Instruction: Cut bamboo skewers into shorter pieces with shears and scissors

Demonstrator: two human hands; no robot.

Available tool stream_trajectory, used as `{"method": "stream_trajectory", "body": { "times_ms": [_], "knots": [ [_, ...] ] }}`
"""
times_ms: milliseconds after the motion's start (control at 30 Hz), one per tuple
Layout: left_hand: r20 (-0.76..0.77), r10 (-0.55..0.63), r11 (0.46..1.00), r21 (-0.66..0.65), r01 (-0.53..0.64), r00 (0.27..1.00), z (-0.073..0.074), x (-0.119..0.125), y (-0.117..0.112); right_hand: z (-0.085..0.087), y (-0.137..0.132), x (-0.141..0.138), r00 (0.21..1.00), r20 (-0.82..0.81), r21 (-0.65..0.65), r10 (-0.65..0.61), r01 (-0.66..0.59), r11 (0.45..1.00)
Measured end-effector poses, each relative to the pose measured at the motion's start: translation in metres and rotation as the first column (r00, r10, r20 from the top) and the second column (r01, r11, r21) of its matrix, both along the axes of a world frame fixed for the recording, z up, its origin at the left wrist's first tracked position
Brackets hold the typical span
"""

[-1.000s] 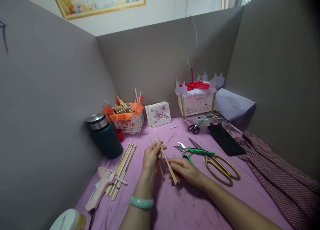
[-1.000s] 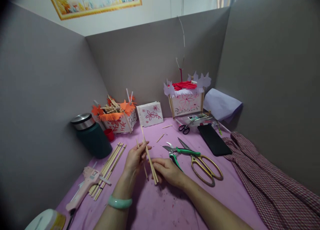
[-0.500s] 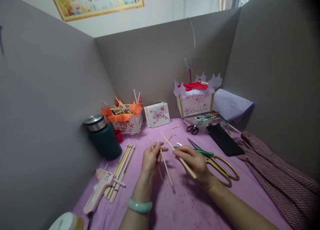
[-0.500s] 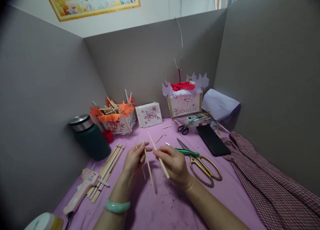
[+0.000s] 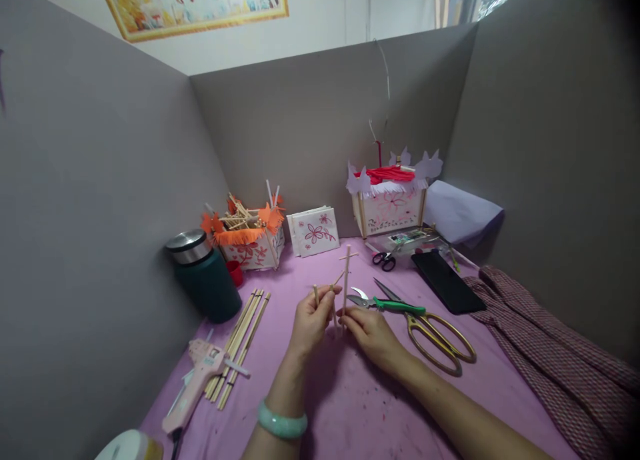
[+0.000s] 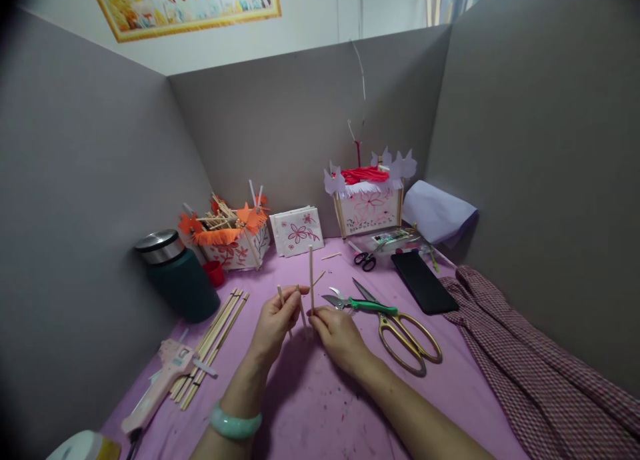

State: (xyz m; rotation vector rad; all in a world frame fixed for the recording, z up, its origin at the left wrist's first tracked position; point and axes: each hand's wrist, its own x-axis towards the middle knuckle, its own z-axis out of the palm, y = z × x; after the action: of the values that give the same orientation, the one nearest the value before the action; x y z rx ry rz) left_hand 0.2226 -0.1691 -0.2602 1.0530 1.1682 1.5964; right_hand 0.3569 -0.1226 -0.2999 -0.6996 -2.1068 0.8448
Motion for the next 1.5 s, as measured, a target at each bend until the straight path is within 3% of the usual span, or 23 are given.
{"method": "stream_trajectory", "body": {
  "times_ms": [100, 400, 500, 667, 967, 1033, 1133, 1200, 1500],
  "knots": [
    [0.02, 0.003, 1.0, 0.007, -0.003, 1.0, 0.003, 0.001, -0.001, -0.004, -0.001, -0.003, 0.998, 0.028, 0.022, 0.055, -0.056, 0.998],
    [0.084, -0.04, 0.999, 0.009, 0.04, 0.996, 0.005, 0.004, -0.002, -0.007, -0.004, -0.004, 0.997, 0.058, -0.031, 0.052, -0.05, 0.998],
    [0.095, -0.036, 0.999, 0.026, 0.034, 0.995, 0.004, 0.003, -0.002, -0.008, -0.006, -0.005, 0.995, 0.085, -0.106, 0.049, -0.039, 0.994],
    [0.14, -0.019, 0.999, 0.049, 0.012, 0.99, 0.005, 0.0, -0.004, -0.007, -0.008, -0.005, 0.985, 0.074, -0.232, 0.153, -0.132, 0.964],
    [0.115, -0.077, 0.996, 0.056, 0.071, 0.99, 0.002, -0.002, -0.002, -0.012, -0.005, -0.002, 0.971, -0.029, -0.421, 0.238, -0.228, 0.878],
    [0.109, -0.063, 0.997, 0.049, 0.058, 0.992, 0.002, -0.001, -0.002, -0.008, -0.006, -0.002, 0.973, -0.007, -0.371, 0.232, -0.218, 0.903],
    [0.126, -0.035, 0.999, 0.043, 0.03, 0.991, 0.002, 0.002, -0.003, -0.002, -0.01, -0.002, 0.984, 0.079, -0.149, 0.157, -0.144, 0.978],
    [0.129, -0.028, 0.998, 0.052, 0.022, 0.991, 0.003, 0.005, -0.003, 0.0, -0.011, -0.003, 0.985, 0.141, -0.05, 0.098, -0.092, 0.994],
    [0.095, -0.089, 0.996, 0.033, 0.087, 0.991, 0.003, 0.006, -0.003, 0.0, -0.01, -0.002, 0.958, 0.268, -0.04, 0.102, -0.095, 0.995]
  ]
}}
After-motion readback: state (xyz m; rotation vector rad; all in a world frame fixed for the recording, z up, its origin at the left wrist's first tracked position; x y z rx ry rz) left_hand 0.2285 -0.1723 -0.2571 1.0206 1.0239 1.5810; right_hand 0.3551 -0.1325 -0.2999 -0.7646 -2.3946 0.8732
